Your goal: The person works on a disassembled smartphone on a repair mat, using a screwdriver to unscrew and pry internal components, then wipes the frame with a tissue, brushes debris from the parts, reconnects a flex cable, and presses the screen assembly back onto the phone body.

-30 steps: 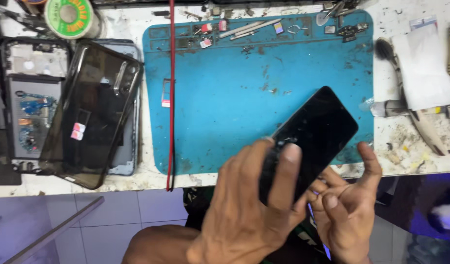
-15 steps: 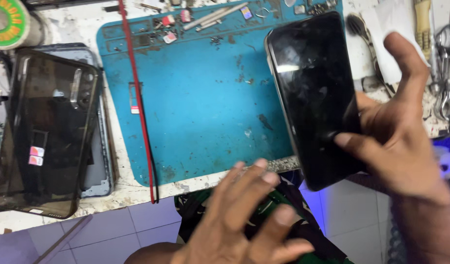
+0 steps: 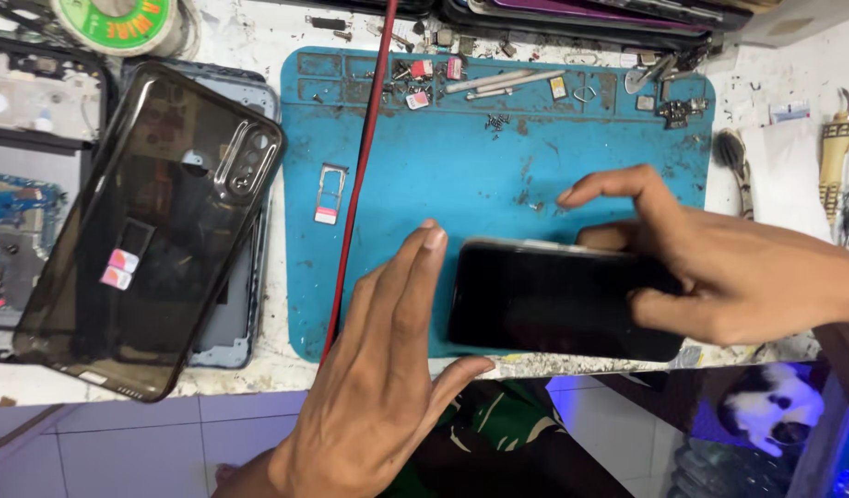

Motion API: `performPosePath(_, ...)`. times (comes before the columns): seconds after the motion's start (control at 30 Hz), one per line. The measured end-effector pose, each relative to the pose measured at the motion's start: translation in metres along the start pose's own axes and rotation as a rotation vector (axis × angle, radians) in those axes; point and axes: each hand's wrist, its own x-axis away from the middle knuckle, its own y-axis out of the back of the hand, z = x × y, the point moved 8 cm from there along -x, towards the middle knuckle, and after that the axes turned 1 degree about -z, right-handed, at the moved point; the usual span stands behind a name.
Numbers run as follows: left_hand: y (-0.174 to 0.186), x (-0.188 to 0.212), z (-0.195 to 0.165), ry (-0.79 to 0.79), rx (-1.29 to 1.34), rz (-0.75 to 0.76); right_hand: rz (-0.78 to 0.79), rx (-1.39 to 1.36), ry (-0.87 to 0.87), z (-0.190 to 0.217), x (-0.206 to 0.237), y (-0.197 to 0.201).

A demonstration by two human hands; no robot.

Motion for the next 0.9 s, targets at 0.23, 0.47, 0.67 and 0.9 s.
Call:
performPosePath(0.23,-0.013,-0.007,0.011,-0.025,0.027,0.109,0.145,0.12,-0.11,0.008,-0.002,-0.004)
performPosePath(0.47,-0.003,-0.011,0.011,-0.082,-0.068,0.068,-0.466,0.298,0.475,0.028,0.018,-0.01)
performPosePath(0.67,-0.001,-0.01,0.014,-0.041,-0.088,0.062,-0.701,0.297,0.694,0.044,0.03,-0.023)
performPosePath(0.9,-0.03,0.005,0.029,0.03,-0.134,0.057,-0.626,0.195,0.554,0.035,0.042,-0.022)
